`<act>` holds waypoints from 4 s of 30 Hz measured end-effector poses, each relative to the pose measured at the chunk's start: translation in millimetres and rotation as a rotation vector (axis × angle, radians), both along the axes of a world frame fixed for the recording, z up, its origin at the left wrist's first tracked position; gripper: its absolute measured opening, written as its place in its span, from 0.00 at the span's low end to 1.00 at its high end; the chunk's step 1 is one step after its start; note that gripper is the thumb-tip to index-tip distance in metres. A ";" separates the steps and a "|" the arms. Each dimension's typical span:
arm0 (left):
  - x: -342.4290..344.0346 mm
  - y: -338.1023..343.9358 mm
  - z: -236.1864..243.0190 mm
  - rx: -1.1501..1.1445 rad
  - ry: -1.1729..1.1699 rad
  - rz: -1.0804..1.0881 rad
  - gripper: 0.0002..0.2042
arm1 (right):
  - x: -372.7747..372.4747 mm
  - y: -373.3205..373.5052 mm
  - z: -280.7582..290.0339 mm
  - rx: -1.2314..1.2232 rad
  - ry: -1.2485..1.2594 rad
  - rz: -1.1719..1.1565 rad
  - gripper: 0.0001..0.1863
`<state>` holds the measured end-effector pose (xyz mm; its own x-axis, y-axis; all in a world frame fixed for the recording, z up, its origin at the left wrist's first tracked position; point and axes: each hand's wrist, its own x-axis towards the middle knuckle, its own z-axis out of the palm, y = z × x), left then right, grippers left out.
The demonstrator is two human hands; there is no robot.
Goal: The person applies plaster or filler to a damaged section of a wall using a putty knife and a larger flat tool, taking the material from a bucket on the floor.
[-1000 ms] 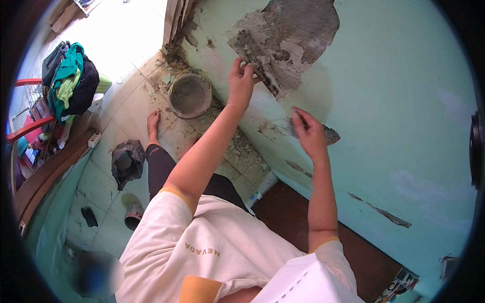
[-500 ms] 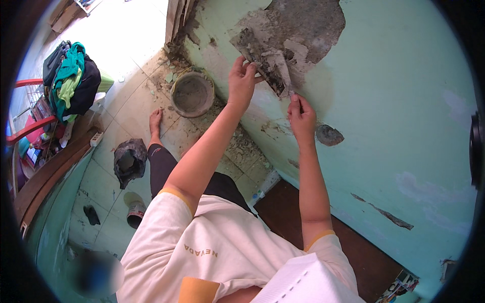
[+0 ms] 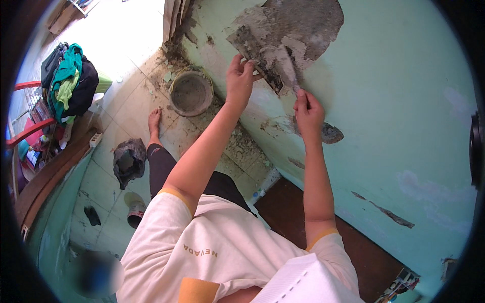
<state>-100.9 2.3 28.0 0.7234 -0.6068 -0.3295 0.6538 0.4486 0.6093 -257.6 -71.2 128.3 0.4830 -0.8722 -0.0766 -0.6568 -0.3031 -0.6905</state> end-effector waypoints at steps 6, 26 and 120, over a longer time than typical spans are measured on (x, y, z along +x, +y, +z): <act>-1.9 -1.9 1.1 -0.007 0.007 0.014 0.16 | 7.6 33.2 39.3 -0.115 0.357 0.086 0.20; -2.7 -2.8 -6.4 0.055 0.026 0.027 0.14 | 3.7 23.5 18.2 -0.004 0.135 0.024 0.18; -0.3 -2.0 0.0 -0.004 0.054 0.018 0.20 | -15.4 15.9 96.2 -0.953 0.485 0.392 0.19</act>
